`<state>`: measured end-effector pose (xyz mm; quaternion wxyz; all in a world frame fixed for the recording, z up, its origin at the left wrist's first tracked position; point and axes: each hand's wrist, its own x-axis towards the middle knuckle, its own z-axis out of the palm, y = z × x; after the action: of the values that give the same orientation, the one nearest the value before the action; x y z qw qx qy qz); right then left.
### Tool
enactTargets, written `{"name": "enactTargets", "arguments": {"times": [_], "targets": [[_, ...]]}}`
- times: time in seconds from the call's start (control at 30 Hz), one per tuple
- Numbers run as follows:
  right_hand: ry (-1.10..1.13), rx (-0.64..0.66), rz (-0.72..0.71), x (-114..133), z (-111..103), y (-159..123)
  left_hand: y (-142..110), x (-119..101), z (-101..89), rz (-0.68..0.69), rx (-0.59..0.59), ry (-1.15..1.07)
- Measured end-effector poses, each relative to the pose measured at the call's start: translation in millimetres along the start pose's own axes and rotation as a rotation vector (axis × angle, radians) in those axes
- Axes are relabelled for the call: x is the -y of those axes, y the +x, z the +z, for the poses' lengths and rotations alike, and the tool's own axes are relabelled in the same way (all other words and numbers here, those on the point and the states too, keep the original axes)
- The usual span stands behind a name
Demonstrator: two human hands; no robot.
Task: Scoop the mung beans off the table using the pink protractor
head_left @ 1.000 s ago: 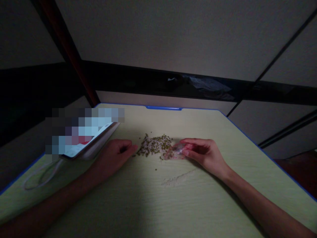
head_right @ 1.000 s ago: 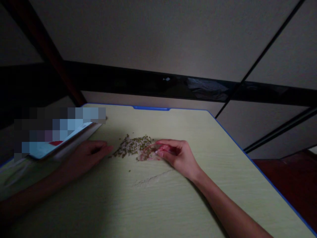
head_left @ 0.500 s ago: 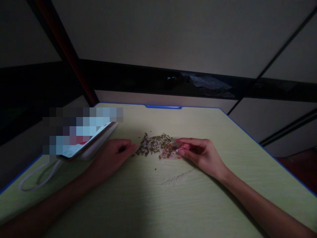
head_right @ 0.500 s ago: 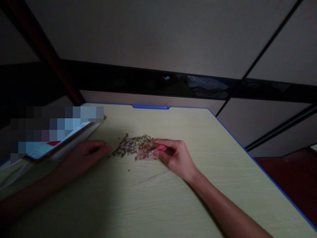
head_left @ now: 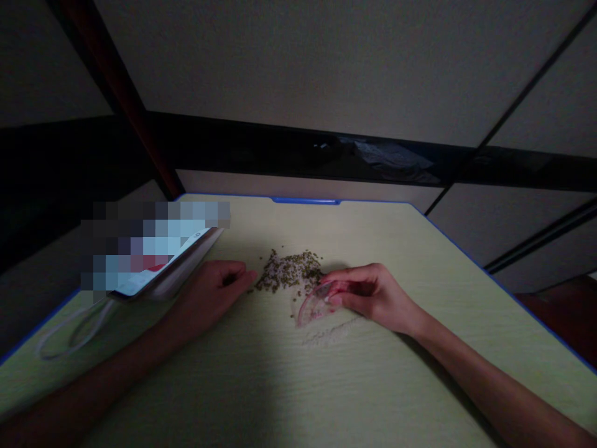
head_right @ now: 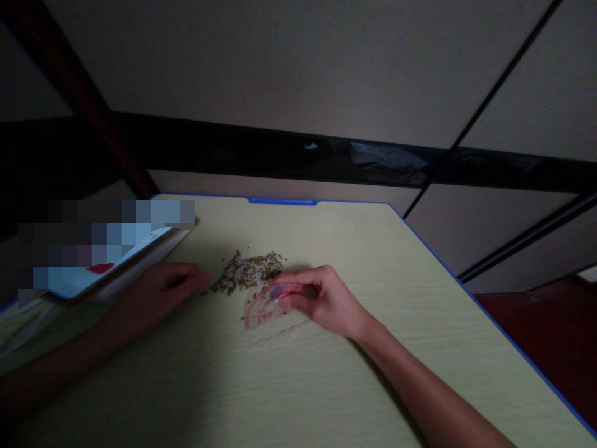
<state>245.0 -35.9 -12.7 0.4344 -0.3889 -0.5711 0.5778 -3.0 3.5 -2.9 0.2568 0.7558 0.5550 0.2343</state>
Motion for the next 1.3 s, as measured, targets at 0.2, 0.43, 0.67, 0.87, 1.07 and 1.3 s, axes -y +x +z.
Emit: {"name": "enactTargets", "arguments": {"times": [0.2, 0.43, 0.67, 0.87, 1.07, 1.3], "targets": [[-0.030, -0.082, -0.002, -0.5, -1.6, -1.7, -0.1, 0.6, 1.2, -0.015, -0.001, -0.019], [-0.151, -0.284, 0.007, 1.4, -10.8, -1.3, -1.2, -0.4, -0.1, -0.030, 0.013, -0.032], [-0.286, -0.392, 0.031, 6.7, -16.6, -2.1, -2.6, -0.9, -0.4, -0.029, 0.011, -0.032], [-0.311, -0.426, 0.030, 6.3, -15.4, -0.9, -1.0, 2.2, 0.4, -0.032, 0.035, -0.034], [-0.308, -0.432, 0.021, 5.9, -15.1, -1.1, 0.2, 0.0, 1.0, -0.039, 0.024, -0.020], [-0.242, -0.453, 0.051, 7.7, -16.3, -2.2, 1.0, 3.8, 1.4, -0.035, 0.011, -0.020]]}}
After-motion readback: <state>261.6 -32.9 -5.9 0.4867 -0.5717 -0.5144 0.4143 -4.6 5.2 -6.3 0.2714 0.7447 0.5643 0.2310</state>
